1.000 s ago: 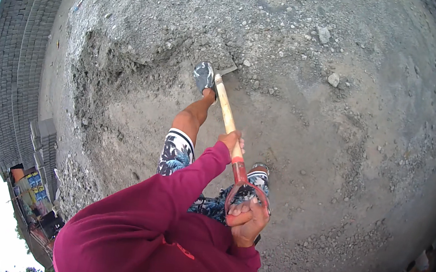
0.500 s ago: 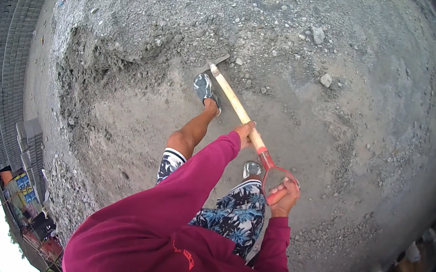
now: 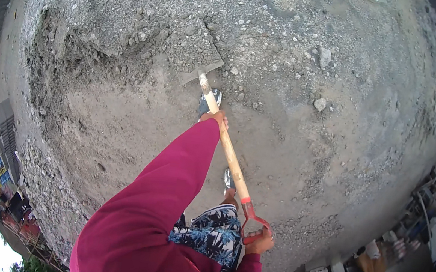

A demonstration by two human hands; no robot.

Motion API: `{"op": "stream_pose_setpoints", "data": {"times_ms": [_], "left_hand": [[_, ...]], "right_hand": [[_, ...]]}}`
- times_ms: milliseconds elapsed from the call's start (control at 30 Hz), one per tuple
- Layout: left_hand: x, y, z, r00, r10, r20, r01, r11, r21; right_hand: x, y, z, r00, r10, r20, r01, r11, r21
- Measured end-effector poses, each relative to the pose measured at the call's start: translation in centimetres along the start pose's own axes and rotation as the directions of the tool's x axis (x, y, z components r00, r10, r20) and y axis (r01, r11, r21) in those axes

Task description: The person uses a shovel to move gravel and dirt within a construction area, digging into a pile and shifting material to another spot.

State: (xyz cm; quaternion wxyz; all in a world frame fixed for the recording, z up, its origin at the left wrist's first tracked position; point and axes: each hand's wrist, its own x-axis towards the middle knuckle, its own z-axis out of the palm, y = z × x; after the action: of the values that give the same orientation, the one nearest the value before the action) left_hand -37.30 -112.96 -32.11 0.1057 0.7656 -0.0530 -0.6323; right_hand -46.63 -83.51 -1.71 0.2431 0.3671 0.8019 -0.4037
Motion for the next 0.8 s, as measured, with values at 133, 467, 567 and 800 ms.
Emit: {"op": "stream_pose_setpoints", "data": {"times_ms": [133, 467, 567, 800], "left_hand": [[-4.1, 2.4, -0.6, 0.999, 0.045, 0.021, -0.044, 0.998, -0.041], [-21.5, 4.2, -4.0, 0.961, 0.262, -0.09, -0.273, 0.842, -0.465], [-26.2, 1.2, -5.6, 0.954, 0.289, -0.079, -0.278, 0.755, -0.594], [-33.2, -13.3, -7.6, 0.974, 0.207, -0.09, -0.18, 0.471, -0.864]], "right_hand": [[0.9, -1.6, -2.6, 0.994, -0.074, 0.08, 0.074, 0.997, 0.002], [8.1, -9.8, -11.0, 0.775, -0.281, 0.567, 0.297, 0.953, 0.067], [8.5, -13.8, -13.8, 0.69, -0.337, 0.64, 0.369, 0.925, 0.089], [9.9, -24.8, -21.6, 0.436, -0.349, 0.83, 0.578, 0.815, 0.039]]}}
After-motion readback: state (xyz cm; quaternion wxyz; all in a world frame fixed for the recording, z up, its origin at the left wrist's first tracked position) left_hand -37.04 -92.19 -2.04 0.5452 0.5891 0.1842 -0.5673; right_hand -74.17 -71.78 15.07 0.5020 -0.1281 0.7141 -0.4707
